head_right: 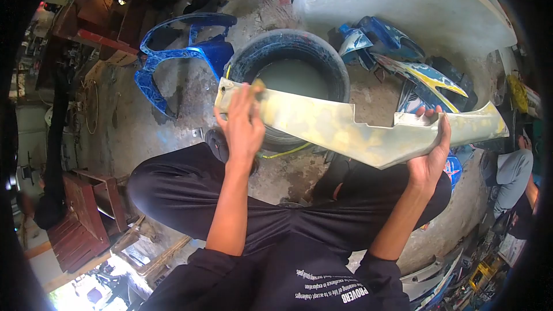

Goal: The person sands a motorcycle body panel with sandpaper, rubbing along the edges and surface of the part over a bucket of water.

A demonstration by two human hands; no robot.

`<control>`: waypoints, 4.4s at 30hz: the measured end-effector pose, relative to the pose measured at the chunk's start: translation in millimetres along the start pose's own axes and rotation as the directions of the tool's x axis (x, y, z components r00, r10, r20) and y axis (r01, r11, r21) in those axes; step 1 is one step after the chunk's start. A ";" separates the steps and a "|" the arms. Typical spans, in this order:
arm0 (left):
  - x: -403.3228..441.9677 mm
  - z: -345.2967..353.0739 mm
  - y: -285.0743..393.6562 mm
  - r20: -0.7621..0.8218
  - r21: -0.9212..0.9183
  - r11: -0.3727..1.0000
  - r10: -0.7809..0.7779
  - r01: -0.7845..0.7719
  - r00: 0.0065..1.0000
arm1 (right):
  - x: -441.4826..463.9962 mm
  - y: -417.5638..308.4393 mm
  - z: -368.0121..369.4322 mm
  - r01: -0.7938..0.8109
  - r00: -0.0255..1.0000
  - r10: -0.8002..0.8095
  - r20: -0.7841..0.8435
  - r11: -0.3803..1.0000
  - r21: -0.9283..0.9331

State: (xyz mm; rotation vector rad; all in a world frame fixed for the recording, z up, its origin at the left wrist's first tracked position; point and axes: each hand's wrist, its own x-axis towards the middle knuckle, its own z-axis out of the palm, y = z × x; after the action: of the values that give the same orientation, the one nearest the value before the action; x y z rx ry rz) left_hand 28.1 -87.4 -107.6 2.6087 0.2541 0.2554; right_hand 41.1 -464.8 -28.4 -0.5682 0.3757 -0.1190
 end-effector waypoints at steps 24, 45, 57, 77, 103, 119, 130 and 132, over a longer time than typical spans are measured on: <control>5.3 7.1 -7.6 0.034 -0.150 0.957 -0.245 0.247 0.969 | -6.5 -5.6 -6.9 -0.001 1.000 0.001 -0.003 1.000 -0.001; -21.2 21.4 -2.3 -0.188 -0.054 0.987 -0.160 0.152 0.969 | -2.0 -5.8 -9.4 0.009 1.000 -0.008 0.005 0.999 -0.049; -50.6 23.3 20.7 -0.139 -0.315 0.925 0.178 -0.213 0.974 | -0.5 -6.3 -11.7 -0.003 0.999 0.003 0.036 1.000 0.002; -37.4 30.5 7.3 -0.216 -0.278 0.928 -0.313 0.249 0.925 | -4.3 -4.4 -11.5 -0.019 0.999 0.019 0.030 1.000 -0.007; -40.0 16.3 20.9 0.041 -0.145 0.979 0.153 -0.146 0.987 | -8.7 1.7 -8.6 0.067 0.996 -0.063 0.059 0.996 -0.062; -54.9 2.3 64.1 0.135 -0.147 0.965 0.236 -0.216 0.962 | -12.1 17.3 2.7 0.041 0.989 -0.042 0.144 0.999 0.013; -55.3 0.5 60.4 0.071 -0.145 0.981 0.143 -0.131 0.987 | -13.0 17.2 3.3 0.053 0.989 -0.058 0.135 0.998 0.036; -69.1 -2.3 73.6 0.107 -0.232 0.931 0.314 -0.283 0.943 | -11.1 14.4 4.0 0.043 0.989 -0.052 0.139 0.997 0.066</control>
State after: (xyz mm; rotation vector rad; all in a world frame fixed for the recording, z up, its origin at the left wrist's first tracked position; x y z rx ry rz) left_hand -29.5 -165.0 -78.1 2.4275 -0.2145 0.1868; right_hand 32.4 -448.4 -29.7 -0.5202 0.2210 -0.1355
